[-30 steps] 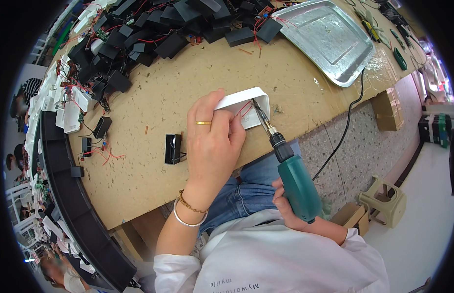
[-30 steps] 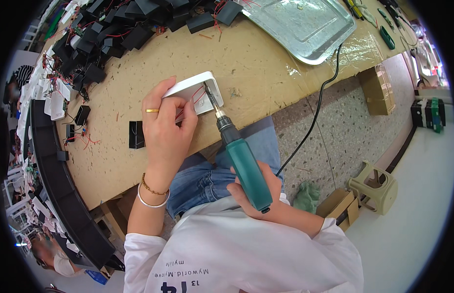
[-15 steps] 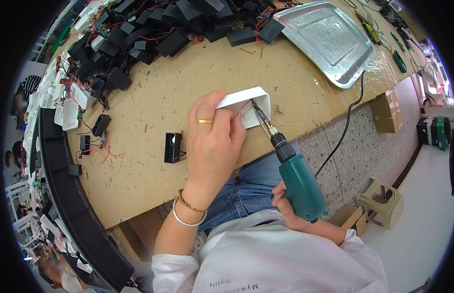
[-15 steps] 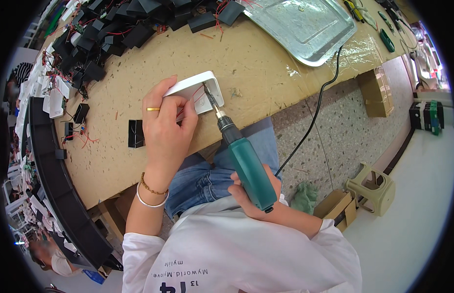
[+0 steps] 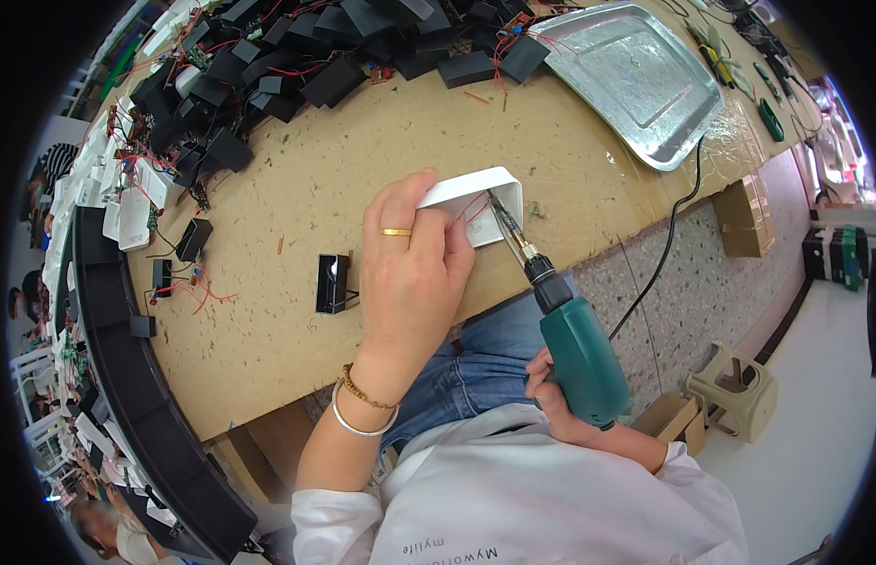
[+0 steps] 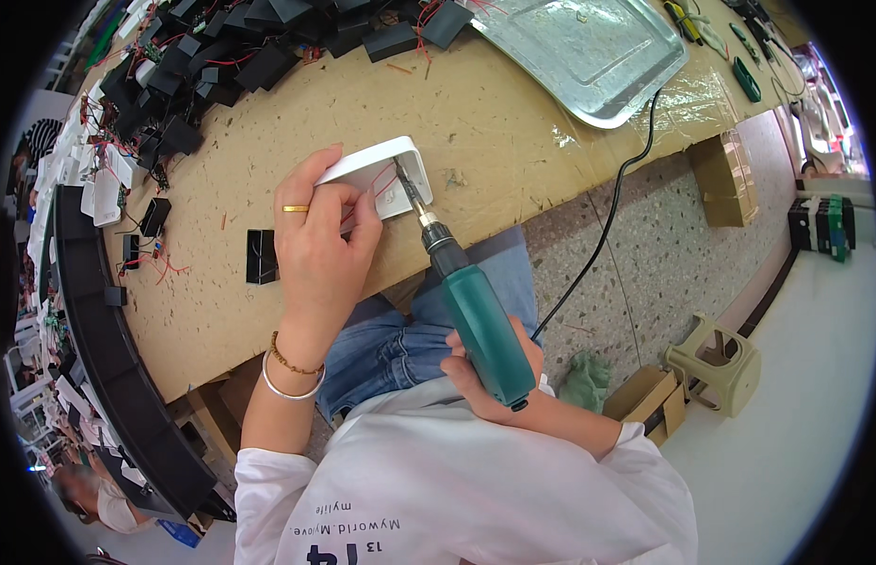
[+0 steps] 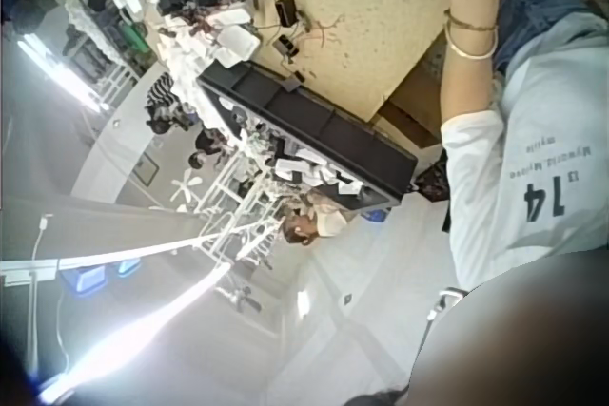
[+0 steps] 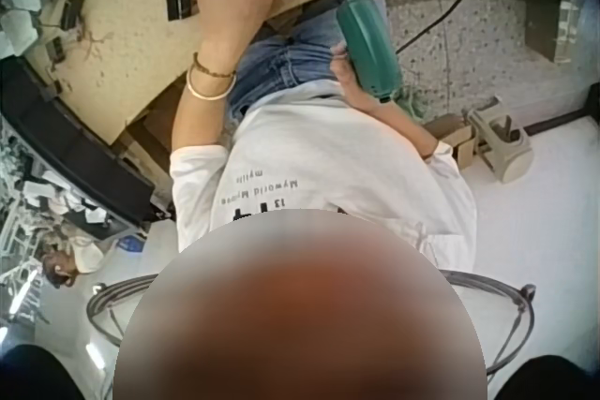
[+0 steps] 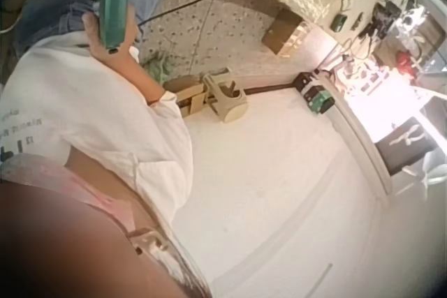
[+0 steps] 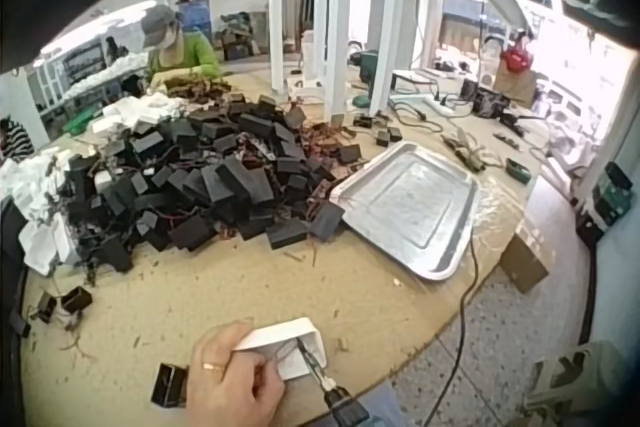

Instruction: Soldering wires to small electronic components at a factory workstation.

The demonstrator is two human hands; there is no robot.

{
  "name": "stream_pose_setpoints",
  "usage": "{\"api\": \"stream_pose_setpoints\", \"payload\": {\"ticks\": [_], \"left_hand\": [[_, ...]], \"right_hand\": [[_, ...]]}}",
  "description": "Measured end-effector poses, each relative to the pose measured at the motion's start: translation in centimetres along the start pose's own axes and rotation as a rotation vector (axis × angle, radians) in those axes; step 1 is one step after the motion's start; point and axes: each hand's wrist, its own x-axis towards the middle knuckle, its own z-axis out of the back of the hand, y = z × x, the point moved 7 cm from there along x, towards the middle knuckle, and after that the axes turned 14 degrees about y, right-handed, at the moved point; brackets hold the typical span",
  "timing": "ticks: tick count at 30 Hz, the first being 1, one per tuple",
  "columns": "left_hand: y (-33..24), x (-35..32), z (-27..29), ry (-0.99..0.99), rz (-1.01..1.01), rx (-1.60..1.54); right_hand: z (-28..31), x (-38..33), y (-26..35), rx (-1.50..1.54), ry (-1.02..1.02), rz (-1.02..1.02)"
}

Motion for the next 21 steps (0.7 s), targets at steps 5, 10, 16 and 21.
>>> {"api": "stream_pose_setpoints", "payload": {"ticks": [5, 10, 16, 21], "left_hand": [[0.14, -0.12, -0.12, 0.006, 0.015, -0.011], [0.06, -0.04, -0.03, 0.010, 0.014, -0.017], [0.00, -0.03, 0.00, 0.008, 0.010, 0.002], [-0.02, -0.01, 0.02, 0.006, 0.011, 0.005]], "right_hand": [[-0.05, 0.05, -0.14, -0.010, 0.084, -0.047], [0.01, -0.05, -0.15, -0.028, 0.088, -0.065], [-0.01, 0.40, 0.62, -0.047, 0.076, -0.021], [0.03, 0.25, 0.14, 0.003, 0.085, -0.043]]}}
